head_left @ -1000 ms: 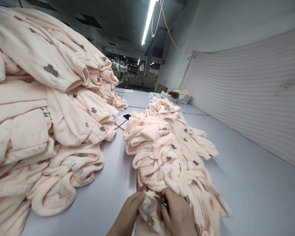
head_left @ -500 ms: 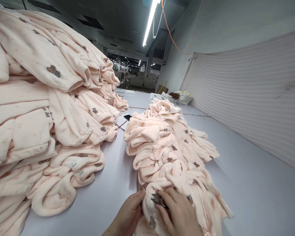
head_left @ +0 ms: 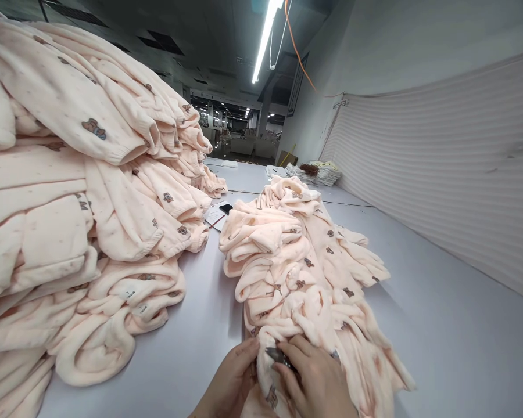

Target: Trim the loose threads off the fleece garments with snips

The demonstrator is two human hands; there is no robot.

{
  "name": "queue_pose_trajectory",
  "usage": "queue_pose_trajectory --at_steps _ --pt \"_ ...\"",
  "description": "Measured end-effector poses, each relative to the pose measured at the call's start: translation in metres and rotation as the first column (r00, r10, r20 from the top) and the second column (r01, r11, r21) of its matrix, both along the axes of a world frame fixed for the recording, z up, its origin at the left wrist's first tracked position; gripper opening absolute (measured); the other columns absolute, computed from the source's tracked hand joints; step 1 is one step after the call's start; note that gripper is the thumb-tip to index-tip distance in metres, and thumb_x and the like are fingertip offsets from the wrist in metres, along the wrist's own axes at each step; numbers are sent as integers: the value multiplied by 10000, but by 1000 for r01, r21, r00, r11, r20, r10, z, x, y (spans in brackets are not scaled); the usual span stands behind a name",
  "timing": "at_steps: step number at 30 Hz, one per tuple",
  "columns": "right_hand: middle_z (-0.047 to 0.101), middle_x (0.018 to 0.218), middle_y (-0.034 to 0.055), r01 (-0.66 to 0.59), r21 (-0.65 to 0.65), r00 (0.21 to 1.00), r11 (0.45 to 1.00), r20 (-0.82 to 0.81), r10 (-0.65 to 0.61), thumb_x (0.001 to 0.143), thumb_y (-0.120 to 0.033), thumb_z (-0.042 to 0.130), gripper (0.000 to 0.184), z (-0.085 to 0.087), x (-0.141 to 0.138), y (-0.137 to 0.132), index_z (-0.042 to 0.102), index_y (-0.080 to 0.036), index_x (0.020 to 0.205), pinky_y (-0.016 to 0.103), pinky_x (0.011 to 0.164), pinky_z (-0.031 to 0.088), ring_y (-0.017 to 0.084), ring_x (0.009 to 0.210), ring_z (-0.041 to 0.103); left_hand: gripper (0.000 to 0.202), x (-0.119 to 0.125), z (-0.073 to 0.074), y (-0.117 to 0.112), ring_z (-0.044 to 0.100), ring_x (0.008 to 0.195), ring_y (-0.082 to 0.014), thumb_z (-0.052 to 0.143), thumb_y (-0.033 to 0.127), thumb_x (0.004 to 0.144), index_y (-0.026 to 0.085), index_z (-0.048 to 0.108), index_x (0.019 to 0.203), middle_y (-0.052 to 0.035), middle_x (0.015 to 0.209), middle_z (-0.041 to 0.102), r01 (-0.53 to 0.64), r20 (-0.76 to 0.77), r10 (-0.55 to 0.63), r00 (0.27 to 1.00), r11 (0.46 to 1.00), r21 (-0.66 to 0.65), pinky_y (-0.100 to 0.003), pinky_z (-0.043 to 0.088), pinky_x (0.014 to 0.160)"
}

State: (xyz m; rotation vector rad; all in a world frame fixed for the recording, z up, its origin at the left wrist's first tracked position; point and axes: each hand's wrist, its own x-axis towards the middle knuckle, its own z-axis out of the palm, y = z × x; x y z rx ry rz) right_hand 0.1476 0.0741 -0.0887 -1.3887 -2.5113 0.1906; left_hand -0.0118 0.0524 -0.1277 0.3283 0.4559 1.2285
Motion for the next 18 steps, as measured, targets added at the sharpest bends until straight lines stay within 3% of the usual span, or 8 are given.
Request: queue_pose_trajectory --at_steps 6,9,14,18 --pt "683 929 -16 13 -61 1000 998 16 -12 825 -257 598 186 7 -5 1 656 -321 990 291 630 462 216 769 668 166 -1 1 0 653 846 -211 573 222 885 126 708 866 -99 848 724 8 -33 -9 999 1000 -21 -317 473 789" --pt "685 887 -23 25 -51 1000 998 -7 -25 863 -237 544 167 4 -3 1 664 -323 940 281 615 458 204 756 669 182 -2 1 1 653 849 -212 557 217 893 120 710 881 -104 845 724 5 -32 -6 999 1000 -21 -318 472 792" --pt "689 984 0 6 9 999 1000 -44 -5 827 -231 591 274 -4 4 -1 628 -304 1089 300 692 486 217 814 665 209 -3 -2 2 659 846 -214 535 220 902 125 717 862 -99 820 731 26 -3 -26 1000 999 -33 -317 466 800" --pt "684 997 -7 -19 14 1000 1000 -17 19 805 -223 618 310 -4 3 -2 616 -310 1103 301 672 486 215 796 659 189 -3 -2 2 654 865 -210 564 216 881 127 721 827 -88 832 738 17 -25 -18 1000 1000 -22 -294 455 816"
